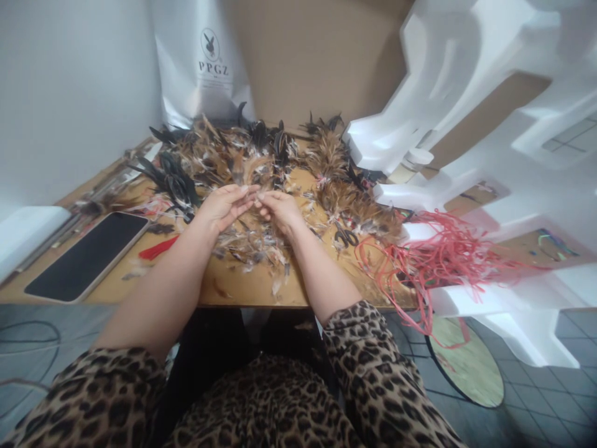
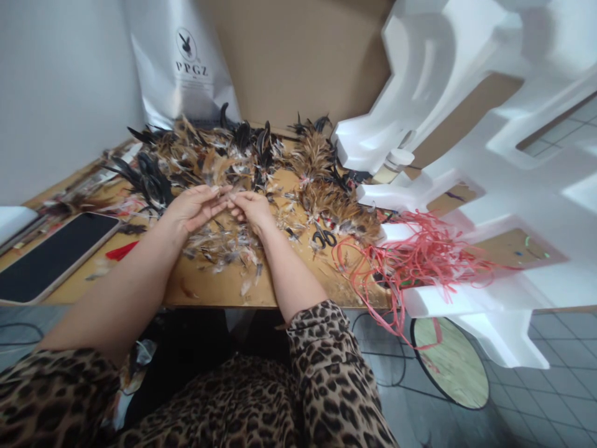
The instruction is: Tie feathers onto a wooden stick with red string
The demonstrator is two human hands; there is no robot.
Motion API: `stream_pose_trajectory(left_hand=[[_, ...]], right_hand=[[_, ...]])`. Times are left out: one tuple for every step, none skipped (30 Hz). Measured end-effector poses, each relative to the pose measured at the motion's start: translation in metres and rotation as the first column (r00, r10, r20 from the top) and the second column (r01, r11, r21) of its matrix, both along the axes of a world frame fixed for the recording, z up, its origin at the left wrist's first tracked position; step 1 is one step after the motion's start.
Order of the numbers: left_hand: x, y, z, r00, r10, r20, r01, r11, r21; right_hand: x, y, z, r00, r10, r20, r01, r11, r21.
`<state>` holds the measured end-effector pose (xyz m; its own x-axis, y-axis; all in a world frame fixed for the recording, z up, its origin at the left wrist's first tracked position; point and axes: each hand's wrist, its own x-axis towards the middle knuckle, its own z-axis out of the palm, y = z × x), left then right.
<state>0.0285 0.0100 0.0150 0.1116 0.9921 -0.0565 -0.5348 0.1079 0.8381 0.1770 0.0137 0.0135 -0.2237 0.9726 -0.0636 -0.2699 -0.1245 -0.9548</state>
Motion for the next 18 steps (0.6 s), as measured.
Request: stream_pose_trajectory(left_hand=[[0.000,0.001,0.000,1.000,0.013,0.000,-0.013,0.999,-0.038],[0.000,0.001,0.000,1.000,0.017,-0.006,-0.017,0.997,-0.073],[0.001,0.001,0.000,1.000,0.011,-0.015,-0.012,0.995,-0.100],[0.001,0.001,0.000,1.000,0.004,-0.022,-0.007,0.993,-0.117],[0.002,0.001,0.000,1.000,-0.003,-0.027,0.000,0.992,-0.123],[0.002,0.000,0.000,0.999,-0.012,-0.034,0.007,0.992,-0.124],[0.003,-0.001,0.000,0.999,-0.019,-0.041,0.014,0.992,-0.121],[0.004,-0.001,0.001,0.998,-0.026,-0.049,0.020,0.993,-0.119],[0.004,-0.002,0.001,0.998,-0.030,-0.057,0.023,0.993,-0.117],[0.004,-0.002,0.001,0.997,-0.034,-0.065,0.026,0.993,-0.115],[0.005,-0.003,0.000,0.997,-0.038,-0.072,0.029,0.993,-0.115],[0.005,-0.003,0.000,0.996,-0.042,-0.078,0.033,0.993,-0.115],[0.005,-0.003,0.000,0.996,-0.045,-0.083,0.035,0.993,-0.115],[0.005,-0.003,0.000,0.995,-0.048,-0.088,0.037,0.993,-0.115],[0.006,-0.003,0.000,0.994,-0.050,-0.094,0.039,0.993,-0.116],[0.006,-0.003,0.000,0.994,-0.052,-0.100,0.040,0.992,-0.117],[0.007,-0.003,0.000,0.993,-0.053,-0.107,0.041,0.992,-0.117],[0.007,-0.003,0.000,0.992,-0.054,-0.114,0.040,0.992,-0.116]], right_hand=[[0.000,0.001,0.000,0.998,-0.048,-0.031,0.048,0.999,0.006],[0.000,0.002,0.000,0.995,-0.090,-0.051,0.091,0.996,0.014],[0.000,0.002,0.001,0.991,-0.124,-0.059,0.126,0.992,0.028],[0.000,0.003,0.001,0.987,-0.150,-0.054,0.153,0.987,0.046],[-0.001,0.002,0.001,0.985,-0.170,-0.041,0.173,0.983,0.069],[-0.002,0.002,0.001,0.983,-0.184,-0.026,0.186,0.978,0.094],[-0.003,0.001,0.001,0.981,-0.194,-0.010,0.194,0.974,0.119],[-0.004,0.001,0.001,0.979,-0.203,0.003,0.201,0.970,0.140],[-0.005,0.000,0.001,0.977,-0.212,0.014,0.208,0.966,0.156],[-0.005,0.000,0.001,0.974,-0.224,0.024,0.217,0.962,0.164],[-0.006,-0.001,0.001,0.972,-0.234,0.034,0.226,0.960,0.167],[-0.006,-0.001,0.001,0.969,-0.243,0.042,0.233,0.958,0.166],[-0.007,-0.001,0.001,0.967,-0.248,0.049,0.238,0.958,0.163],[-0.008,-0.001,0.000,0.966,-0.253,0.056,0.241,0.957,0.161],[-0.008,-0.001,0.000,0.964,-0.257,0.064,0.244,0.956,0.161],[-0.009,-0.001,-0.001,0.963,-0.260,0.074,0.246,0.956,0.160],[-0.010,-0.001,-0.002,0.961,-0.264,0.083,0.248,0.955,0.161],[-0.010,-0.001,-0.002,0.959,-0.267,0.093,0.250,0.955,0.161]])
